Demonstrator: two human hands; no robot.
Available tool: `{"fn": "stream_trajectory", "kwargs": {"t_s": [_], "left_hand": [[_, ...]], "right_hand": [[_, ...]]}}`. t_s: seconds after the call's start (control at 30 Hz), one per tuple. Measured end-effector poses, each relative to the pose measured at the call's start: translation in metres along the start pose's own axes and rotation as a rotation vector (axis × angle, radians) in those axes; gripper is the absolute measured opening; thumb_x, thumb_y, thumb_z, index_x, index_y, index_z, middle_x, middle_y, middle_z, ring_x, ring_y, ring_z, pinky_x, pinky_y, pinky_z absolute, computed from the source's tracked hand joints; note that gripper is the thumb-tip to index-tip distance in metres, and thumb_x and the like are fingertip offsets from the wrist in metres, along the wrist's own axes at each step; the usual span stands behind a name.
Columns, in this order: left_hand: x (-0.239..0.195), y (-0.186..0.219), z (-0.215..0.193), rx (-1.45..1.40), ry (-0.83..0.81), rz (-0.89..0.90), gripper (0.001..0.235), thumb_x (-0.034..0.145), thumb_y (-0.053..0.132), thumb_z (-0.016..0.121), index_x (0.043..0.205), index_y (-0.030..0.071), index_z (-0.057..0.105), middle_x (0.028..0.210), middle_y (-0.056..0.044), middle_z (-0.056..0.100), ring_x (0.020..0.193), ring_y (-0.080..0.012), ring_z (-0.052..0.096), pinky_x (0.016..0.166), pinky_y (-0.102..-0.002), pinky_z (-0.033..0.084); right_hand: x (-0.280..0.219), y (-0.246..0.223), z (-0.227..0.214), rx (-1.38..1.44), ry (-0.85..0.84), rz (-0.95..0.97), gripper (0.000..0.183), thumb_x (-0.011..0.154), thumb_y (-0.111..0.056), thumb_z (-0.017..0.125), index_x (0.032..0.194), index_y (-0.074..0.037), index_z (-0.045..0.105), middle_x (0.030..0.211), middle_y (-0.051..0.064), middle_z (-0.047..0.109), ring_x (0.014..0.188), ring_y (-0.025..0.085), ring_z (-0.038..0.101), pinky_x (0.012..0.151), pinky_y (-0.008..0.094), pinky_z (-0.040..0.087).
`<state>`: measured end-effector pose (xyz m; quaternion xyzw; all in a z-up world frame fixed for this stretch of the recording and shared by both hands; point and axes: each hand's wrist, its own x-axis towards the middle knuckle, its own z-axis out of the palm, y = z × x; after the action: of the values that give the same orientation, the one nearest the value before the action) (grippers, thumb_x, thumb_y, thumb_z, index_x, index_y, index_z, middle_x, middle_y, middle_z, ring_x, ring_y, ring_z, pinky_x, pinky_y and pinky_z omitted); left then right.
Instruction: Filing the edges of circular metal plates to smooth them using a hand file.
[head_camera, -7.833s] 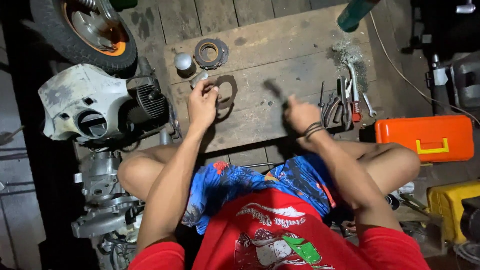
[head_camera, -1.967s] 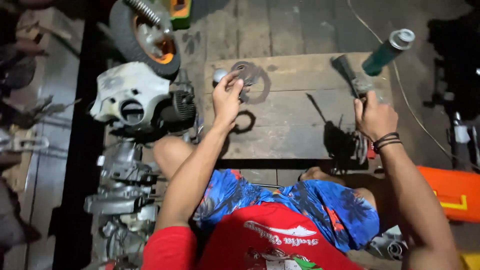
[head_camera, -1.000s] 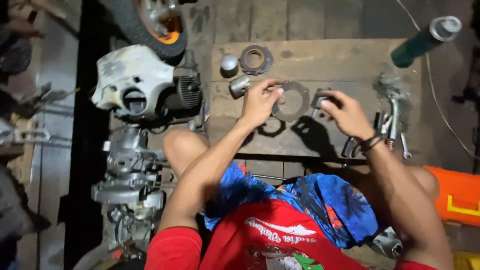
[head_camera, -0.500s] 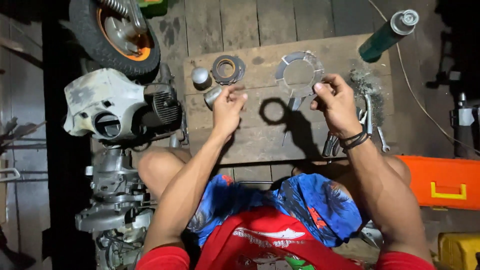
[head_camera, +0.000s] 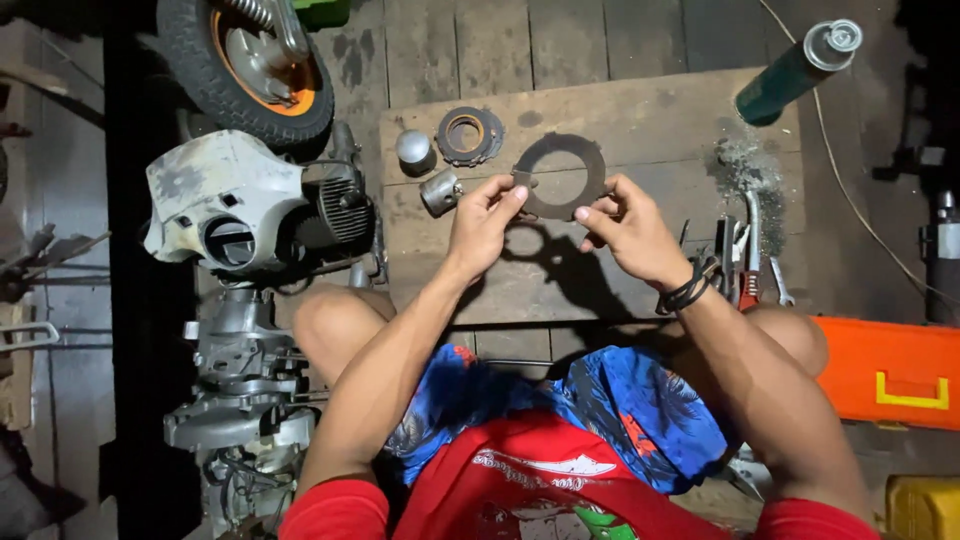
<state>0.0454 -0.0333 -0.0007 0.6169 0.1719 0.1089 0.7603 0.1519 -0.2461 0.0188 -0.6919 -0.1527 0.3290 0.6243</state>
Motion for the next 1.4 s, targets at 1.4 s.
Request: {"fn": "stream_trajectory", "kwargs": {"t_s": [1.4], "left_hand": [[-0.007,-0.009,0.011,0.668,-0.160,-0.265,0.033,0.094,0.047,0.064,0.099,0.016,0.076,0.062,-0.007,0.070,0.080,-0.0240,0.075,0.079,-0.041,0.055]], "right_hand": [[-0.005,0.017,-0.022,-0.626,-0.108,-0.062,0.032,0.097,-0.018,0.070,0.116,0.007,0.069,0.098,0.034,0.071,0.095,0.049,0.071,0.078,0.056,0.055]]}}
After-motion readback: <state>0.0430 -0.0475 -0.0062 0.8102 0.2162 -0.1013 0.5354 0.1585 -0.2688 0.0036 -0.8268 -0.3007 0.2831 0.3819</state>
